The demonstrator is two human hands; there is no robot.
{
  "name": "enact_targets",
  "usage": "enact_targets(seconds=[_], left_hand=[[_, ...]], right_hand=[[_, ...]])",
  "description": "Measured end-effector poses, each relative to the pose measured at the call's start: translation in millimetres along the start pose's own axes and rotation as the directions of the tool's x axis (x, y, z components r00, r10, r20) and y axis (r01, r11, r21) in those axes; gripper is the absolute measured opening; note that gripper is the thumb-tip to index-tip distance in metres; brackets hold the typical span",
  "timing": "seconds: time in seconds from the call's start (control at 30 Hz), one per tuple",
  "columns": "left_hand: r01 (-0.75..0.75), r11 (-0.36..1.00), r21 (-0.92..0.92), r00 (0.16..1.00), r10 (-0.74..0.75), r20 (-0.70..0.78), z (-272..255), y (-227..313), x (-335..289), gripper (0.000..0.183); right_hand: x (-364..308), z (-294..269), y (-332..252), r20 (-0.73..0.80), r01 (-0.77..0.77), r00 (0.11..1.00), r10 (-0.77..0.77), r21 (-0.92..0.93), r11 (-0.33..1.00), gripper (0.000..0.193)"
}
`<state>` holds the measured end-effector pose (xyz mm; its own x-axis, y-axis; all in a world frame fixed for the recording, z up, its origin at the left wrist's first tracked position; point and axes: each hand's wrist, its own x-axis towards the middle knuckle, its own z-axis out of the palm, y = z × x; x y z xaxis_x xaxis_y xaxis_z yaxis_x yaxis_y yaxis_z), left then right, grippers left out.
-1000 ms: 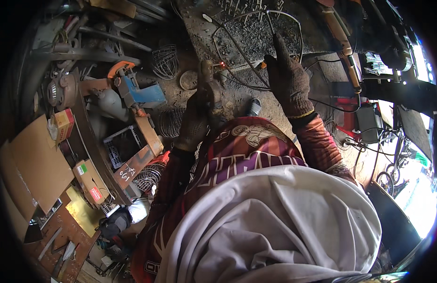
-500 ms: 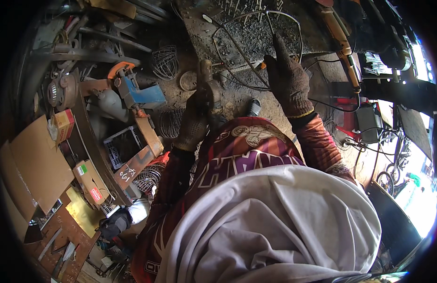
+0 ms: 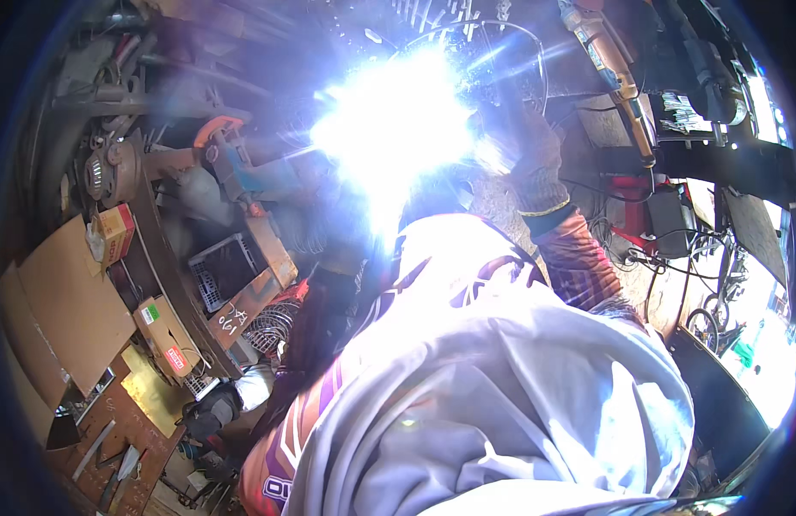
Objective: The person welds metal rods onto a curved wire structure using a welding torch and wipes the components with a cloth while wearing protective gloves.
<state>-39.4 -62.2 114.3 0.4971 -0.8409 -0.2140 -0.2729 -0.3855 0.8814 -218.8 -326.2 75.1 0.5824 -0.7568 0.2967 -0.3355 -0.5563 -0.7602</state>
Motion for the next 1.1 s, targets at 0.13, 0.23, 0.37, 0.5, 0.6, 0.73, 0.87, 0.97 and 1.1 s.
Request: enact_targets(seconds=[0.13,0.23,0.37,0.5,0.6,0.73,0.87,0.97,1.1], left_hand=[[-0.038,0.999,0.015,0.999,0.039,-0.020,1,-9,2,0.044],[-0.034,0.999,0.009,0.999,0.034,-0.017,0,-11,1,0.045],[-0.041,0.999,0.003,0.999,0.041,-0.005,1,-11,4,0.047],[-0.050,0.999,0.017,0.998,0.050,-0.028,0,-12,-4,0.048],[-0.081,0.996,0.033,0.997,0.082,-0.014,0,-16,0,0.050],[-0.146,0.985,0.089,0.989,0.147,-0.011,1,-21,1,0.051],[-0.259,0.946,0.195,0.964,0.266,-0.007,-1,-25,-1,0.053],[-0.337,0.894,0.294,0.934,0.357,-0.015,0,-32,-1,0.054],[-0.344,0.901,0.265,0.934,0.357,-0.002,1,-40,1,0.058]], right_hand=[[20,-34,-85,0.150,-0.047,0.984,0.099,-0.316,0.948,0.063],[17,-33,-79,0.089,0.082,0.995,-0.053,-0.373,0.924,0.063],[19,-37,-84,0.136,0.100,0.990,-0.038,-0.481,0.871,0.065],[17,-37,-79,0.157,0.242,0.969,-0.189,-0.485,0.840,0.061],[18,-39,-89,0.046,0.203,0.979,-0.201,-0.365,0.909,0.058],[20,-37,-105,0.066,-0.049,0.994,0.083,-0.406,0.912,0.065],[19,-35,-95,0.064,-0.005,0.997,0.034,-0.405,0.914,0.068],[19,-36,-95,0.069,0.005,0.997,0.026,-0.421,0.907,0.068],[20,-37,-102,0.094,-0.021,0.993,0.071,-0.444,0.896,0.069]])
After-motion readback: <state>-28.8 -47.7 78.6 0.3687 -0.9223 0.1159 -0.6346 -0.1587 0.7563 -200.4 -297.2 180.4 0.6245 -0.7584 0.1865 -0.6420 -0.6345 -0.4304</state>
